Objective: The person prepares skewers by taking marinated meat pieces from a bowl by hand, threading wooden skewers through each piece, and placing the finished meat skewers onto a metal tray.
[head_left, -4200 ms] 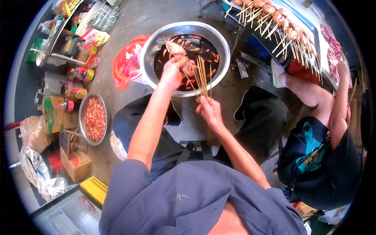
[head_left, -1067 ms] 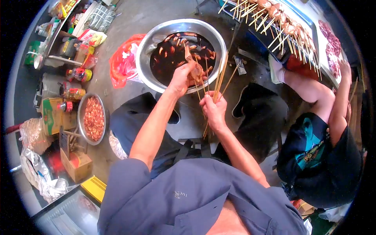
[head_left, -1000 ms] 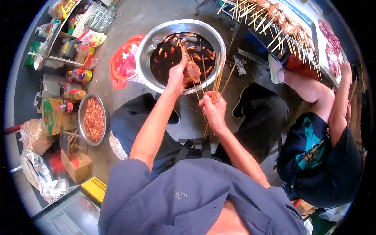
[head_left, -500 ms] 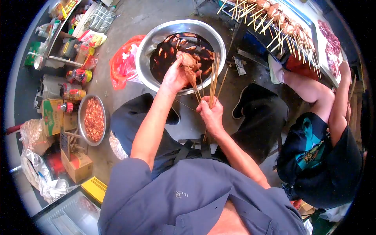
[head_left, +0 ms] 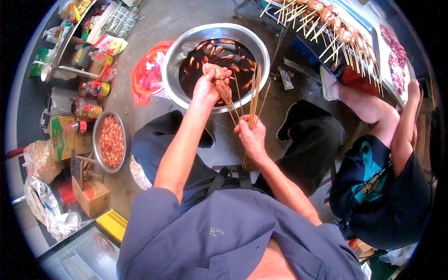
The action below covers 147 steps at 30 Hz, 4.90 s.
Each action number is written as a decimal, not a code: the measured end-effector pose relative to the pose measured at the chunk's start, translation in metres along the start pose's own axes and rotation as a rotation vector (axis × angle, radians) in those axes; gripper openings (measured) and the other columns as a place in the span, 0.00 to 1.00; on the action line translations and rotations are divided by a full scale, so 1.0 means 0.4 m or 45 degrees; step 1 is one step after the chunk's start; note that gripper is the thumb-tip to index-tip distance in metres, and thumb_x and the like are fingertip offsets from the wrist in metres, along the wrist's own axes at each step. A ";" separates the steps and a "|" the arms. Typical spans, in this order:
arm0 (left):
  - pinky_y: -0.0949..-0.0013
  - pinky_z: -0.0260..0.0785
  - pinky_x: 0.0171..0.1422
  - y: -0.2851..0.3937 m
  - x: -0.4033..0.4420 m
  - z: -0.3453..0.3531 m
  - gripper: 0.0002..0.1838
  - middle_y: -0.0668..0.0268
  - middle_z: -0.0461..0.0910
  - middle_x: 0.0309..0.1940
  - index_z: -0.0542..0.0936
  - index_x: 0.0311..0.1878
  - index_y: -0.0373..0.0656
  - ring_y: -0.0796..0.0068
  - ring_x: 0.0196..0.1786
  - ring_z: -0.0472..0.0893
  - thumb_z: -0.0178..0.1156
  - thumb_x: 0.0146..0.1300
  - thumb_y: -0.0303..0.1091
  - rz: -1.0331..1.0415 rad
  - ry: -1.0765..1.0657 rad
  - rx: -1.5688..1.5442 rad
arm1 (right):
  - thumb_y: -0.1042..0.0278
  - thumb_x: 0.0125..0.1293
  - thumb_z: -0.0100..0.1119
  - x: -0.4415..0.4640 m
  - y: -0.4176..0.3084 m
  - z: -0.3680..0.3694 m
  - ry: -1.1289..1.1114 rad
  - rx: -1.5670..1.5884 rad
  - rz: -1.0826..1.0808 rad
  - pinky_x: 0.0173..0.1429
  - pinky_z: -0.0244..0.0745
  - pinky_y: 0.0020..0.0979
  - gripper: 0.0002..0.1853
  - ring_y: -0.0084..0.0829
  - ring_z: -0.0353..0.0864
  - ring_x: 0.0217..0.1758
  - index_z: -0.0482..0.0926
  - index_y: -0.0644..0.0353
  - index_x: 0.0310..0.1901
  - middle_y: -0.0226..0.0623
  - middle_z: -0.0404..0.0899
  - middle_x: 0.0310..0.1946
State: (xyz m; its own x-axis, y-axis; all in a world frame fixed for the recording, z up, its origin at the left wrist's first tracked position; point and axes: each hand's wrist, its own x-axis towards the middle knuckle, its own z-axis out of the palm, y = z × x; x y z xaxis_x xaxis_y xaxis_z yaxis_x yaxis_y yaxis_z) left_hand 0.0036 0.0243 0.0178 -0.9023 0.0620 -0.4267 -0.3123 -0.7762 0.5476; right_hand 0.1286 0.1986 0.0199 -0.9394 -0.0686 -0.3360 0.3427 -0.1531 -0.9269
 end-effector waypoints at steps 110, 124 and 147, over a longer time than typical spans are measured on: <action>0.60 0.71 0.43 -0.030 0.248 0.999 0.28 0.56 0.82 0.36 0.79 0.45 0.38 0.64 0.39 0.80 0.61 0.54 0.56 1.005 -0.693 2.803 | 0.60 0.63 0.53 -0.009 0.040 -0.003 -0.285 0.138 0.072 0.31 0.70 0.28 0.12 0.23 0.76 0.25 0.78 0.60 0.36 0.29 0.79 0.23; 0.79 0.66 0.31 0.306 0.033 0.526 0.10 0.67 0.82 0.33 0.79 0.43 0.40 0.79 0.33 0.81 0.59 0.61 0.32 1.264 -0.122 1.574 | 0.63 0.64 0.54 -0.012 0.026 0.001 -0.161 0.171 0.134 0.28 0.68 0.26 0.10 0.21 0.74 0.23 0.77 0.61 0.36 0.29 0.78 0.20; 0.67 0.75 0.30 0.046 0.033 -0.106 0.10 0.63 0.79 0.24 0.79 0.36 0.34 0.71 0.25 0.80 0.62 0.51 0.30 -0.324 0.037 1.689 | 0.68 0.64 0.53 -0.040 0.026 -0.062 0.064 0.231 0.267 0.21 0.58 0.20 0.10 0.15 0.65 0.18 0.76 0.62 0.43 0.30 0.77 0.22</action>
State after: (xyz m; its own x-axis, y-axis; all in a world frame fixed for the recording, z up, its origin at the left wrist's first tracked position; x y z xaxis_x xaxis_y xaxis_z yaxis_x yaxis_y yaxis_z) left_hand -0.0016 -0.0158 -0.0083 -0.7752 0.0866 -0.6257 -0.5329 0.4423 0.7214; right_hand 0.1470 0.2224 0.0114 -0.8457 -0.0694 -0.5291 0.5218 -0.3154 -0.7927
